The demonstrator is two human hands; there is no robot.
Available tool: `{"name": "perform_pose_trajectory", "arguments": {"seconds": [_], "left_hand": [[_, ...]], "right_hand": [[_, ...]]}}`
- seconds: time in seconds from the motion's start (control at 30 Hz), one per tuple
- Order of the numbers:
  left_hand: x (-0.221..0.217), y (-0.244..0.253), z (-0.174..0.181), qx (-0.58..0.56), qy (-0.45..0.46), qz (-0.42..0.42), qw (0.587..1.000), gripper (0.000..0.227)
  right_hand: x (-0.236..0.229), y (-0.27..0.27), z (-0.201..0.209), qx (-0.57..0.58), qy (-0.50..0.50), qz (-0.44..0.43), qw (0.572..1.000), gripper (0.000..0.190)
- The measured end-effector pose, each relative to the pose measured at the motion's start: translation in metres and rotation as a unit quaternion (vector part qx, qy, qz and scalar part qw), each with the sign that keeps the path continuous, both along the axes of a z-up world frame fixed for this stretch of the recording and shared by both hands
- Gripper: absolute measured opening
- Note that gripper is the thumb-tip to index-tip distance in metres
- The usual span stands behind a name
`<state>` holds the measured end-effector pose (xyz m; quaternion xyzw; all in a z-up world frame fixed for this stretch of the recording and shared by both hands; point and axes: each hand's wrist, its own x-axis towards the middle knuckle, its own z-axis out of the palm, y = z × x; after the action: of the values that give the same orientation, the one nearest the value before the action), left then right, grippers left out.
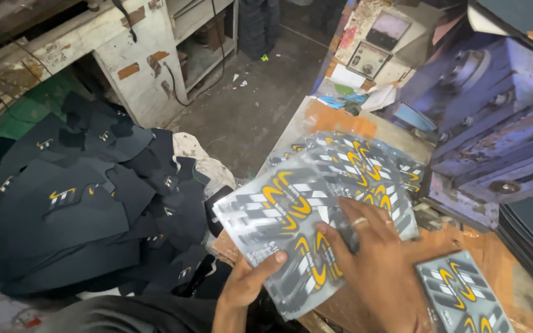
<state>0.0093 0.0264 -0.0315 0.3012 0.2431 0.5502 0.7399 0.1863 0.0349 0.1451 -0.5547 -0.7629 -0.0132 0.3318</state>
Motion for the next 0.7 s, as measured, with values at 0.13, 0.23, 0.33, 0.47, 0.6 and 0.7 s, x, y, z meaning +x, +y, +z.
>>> {"name": "perform_pose_trajectory", "arguments": {"seconds": [0.13, 0.23, 0.33, 0.47, 0.6, 0.7], "left_hand": [[0.005, -0.001, 0.012, 0.000, 0.008, 0.007, 1.000, 0.061], [0.000, 0.002, -0.021, -0.009, -0.114, 0.015, 0.993, 0.071], [-0.009, 0.003, -0.033, -0.029, -0.086, 0.010, 0.996, 0.067], [-0.021, 0.005, 0.005, 0.025, -0.005, 0.008, 1.000, 0.065], [-0.017, -0.006, 0.018, 0.028, 0.014, 0.019, 0.999, 0.055], [-0.006, -0.005, 0.017, 0.044, 0.039, 0.024, 0.998, 0.053]], "right_hand": [[-0.005, -0.015, 0.001, -0.031, 0.096, -0.062, 0.993, 0.019], [0.038, 0.001, 0.006, -0.092, 0.121, -0.221, 0.963, 0.024], [0.054, 0.023, 0.027, -0.034, -0.040, -0.244, 0.968, 0.035], [0.046, 0.019, 0.017, 0.039, -0.181, -0.185, 0.965, 0.044], [0.019, 0.013, 0.000, -0.031, -0.052, -0.054, 0.997, 0.038], [0.020, 0.009, -0.008, -0.047, 0.024, -0.052, 0.997, 0.032]]}}
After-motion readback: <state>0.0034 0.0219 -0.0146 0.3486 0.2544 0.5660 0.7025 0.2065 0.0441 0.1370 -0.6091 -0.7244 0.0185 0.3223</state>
